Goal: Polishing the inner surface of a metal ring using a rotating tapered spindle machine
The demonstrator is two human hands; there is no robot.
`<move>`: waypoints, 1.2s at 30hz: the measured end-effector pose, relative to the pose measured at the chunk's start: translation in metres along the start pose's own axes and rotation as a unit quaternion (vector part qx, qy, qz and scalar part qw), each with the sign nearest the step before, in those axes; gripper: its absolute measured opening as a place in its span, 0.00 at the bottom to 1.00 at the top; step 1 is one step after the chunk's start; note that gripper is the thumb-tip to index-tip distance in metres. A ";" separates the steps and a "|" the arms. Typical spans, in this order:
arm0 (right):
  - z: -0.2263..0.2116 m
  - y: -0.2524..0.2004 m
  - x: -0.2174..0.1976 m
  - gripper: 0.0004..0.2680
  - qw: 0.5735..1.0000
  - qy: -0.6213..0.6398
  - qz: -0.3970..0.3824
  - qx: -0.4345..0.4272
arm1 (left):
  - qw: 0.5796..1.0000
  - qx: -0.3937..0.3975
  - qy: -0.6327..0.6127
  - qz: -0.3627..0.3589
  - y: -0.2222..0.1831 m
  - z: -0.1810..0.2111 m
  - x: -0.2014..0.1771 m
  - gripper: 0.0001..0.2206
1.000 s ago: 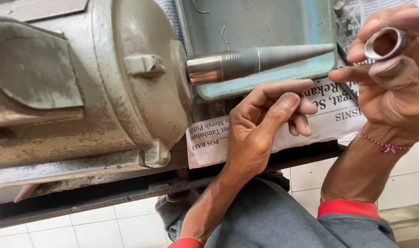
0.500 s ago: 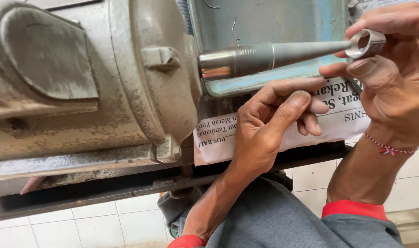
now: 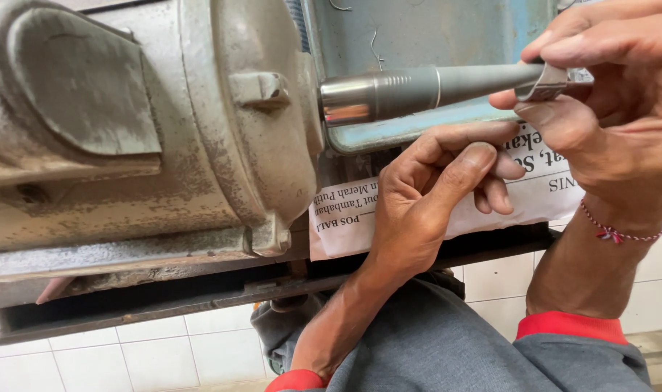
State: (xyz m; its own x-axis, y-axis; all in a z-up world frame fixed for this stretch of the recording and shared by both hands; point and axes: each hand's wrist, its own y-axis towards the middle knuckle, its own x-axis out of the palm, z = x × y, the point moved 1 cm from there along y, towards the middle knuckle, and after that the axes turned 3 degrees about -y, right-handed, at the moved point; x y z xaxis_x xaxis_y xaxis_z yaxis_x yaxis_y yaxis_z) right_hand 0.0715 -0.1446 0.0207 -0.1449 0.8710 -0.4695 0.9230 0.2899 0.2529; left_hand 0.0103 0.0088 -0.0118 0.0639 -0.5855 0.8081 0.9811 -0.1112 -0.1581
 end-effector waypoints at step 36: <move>0.025 -0.015 -0.034 0.12 0.996 -0.023 0.068 -0.053 | 1.000 0.015 0.024 -0.002 0.005 -0.019 0.017 0.11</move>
State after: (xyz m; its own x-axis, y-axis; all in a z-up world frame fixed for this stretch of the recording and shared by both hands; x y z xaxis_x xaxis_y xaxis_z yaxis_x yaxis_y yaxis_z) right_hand 0.0710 -0.1887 0.0117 -0.0030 0.8863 -0.4631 0.8895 0.2140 0.4038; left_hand 0.0125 -0.0168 -0.0093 0.0517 -0.6226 0.7808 0.9866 -0.0893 -0.1365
